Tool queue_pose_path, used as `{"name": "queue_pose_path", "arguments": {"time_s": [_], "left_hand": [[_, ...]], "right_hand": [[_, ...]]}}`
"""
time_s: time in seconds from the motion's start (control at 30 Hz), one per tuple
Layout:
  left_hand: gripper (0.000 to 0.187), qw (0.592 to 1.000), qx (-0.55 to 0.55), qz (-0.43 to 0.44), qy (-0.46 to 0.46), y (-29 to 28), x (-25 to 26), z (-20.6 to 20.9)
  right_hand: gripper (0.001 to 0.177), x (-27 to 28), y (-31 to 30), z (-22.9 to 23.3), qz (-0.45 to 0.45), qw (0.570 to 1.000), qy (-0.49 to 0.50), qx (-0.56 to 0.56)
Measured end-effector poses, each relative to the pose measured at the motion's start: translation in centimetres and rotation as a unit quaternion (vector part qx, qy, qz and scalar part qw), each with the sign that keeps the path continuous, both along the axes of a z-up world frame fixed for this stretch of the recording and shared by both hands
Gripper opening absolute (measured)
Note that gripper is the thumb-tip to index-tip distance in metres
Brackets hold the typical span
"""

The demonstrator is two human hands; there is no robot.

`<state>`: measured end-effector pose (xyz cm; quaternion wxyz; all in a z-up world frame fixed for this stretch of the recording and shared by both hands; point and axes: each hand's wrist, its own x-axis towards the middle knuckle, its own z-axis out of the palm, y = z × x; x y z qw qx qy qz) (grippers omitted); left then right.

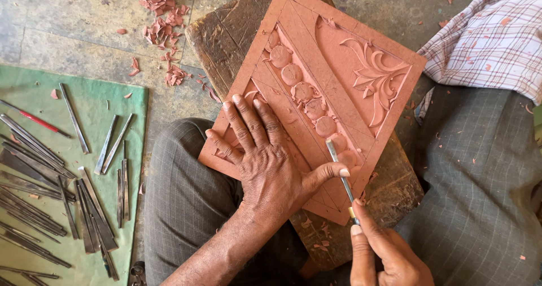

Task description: The person carves intricate floral patterns into a wooden panel using specialized chisels. They hold the panel on their lap, steadying it with one hand while the other hand carefully removes small chips of wood to refine the design.

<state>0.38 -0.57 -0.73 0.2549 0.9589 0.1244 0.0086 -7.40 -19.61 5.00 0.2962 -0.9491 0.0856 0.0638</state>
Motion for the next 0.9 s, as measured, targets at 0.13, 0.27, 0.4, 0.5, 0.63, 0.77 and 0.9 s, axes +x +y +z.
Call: {"name": "queue_pose_path", "arguments": {"time_s": [0.13,0.27,0.4,0.5,0.63,0.77,0.9], "left_hand": [[0.157,1.0,-0.012,0.011,-0.002,0.0,0.2,0.5],[0.157,1.0,-0.009,0.013,-0.004,0.0,0.3,0.8],[0.156,1.0,0.006,0.013,0.01,-0.2,0.5,0.8],[0.156,1.0,-0.001,0.025,0.009,-0.3,0.6,0.7],[0.159,0.999,-0.012,0.031,0.01,-0.3,0.6,0.8],[0.157,1.0,-0.022,0.014,-0.002,0.1,0.2,0.8],[0.154,0.998,-0.058,0.009,-0.004,0.3,0.0,0.8]], "right_hand": [[0.039,0.5,0.2,0.1,0.004,0.999,0.023,-0.026],[0.035,2.0,0.1,1.4,0.008,0.991,0.109,-0.073],[0.041,3.4,0.7,3.3,0.041,0.969,0.163,-0.183],[0.043,4.5,1.2,4.3,0.047,0.959,0.2,-0.196],[0.041,4.8,1.1,5.0,0.06,0.963,0.172,-0.198],[0.048,4.4,-1.2,5.6,0.047,0.999,0.024,0.009],[0.055,5.1,-4.6,4.6,-0.012,0.991,0.048,0.125]]}}
